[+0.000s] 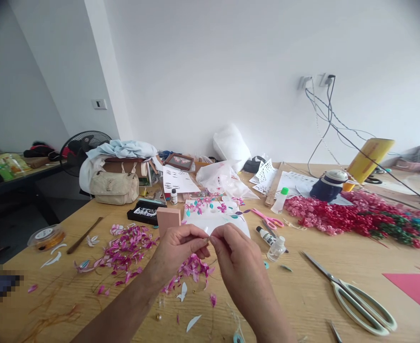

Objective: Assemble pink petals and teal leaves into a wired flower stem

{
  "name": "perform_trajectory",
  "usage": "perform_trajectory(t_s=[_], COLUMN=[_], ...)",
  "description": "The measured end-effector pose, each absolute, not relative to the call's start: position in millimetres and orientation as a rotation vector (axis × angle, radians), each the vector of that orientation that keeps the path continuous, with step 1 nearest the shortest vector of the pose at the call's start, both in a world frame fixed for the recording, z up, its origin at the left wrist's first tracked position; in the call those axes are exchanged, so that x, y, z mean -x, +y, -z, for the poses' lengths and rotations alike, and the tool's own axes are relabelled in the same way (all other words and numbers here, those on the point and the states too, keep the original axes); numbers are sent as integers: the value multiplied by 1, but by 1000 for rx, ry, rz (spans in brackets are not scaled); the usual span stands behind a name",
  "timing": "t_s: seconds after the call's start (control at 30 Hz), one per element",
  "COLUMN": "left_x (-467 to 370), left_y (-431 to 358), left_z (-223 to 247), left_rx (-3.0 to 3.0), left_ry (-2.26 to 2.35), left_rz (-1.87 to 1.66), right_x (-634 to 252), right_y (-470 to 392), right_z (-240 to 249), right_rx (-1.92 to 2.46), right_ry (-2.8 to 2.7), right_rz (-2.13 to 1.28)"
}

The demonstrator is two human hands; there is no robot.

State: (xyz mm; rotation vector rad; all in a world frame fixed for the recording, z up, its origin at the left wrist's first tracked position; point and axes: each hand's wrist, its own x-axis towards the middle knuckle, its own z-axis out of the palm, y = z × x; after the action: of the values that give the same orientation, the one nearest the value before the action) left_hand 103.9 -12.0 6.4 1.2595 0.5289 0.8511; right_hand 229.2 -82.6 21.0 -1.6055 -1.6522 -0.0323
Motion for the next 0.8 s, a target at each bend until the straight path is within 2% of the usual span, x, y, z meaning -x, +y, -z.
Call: perform_trajectory(t_s=[0.2, 0.6, 0.8], left_x=[-101, -99, -105], left_y=[-10, -13, -19], left_z=[-6, -12, -19], left_rx=[-1279, -1332, -1474], left_ry=[497, 444, 436], left_rz=[-852, -769, -907], right_x=[-225, -224, -234], right_y=[-84, -96, -111], right_z=[-23, -43, -57], right_rx=[1601, 1608, 1598], right_ry=[-1656, -1688, -1583], right_rz=[121, 58, 17])
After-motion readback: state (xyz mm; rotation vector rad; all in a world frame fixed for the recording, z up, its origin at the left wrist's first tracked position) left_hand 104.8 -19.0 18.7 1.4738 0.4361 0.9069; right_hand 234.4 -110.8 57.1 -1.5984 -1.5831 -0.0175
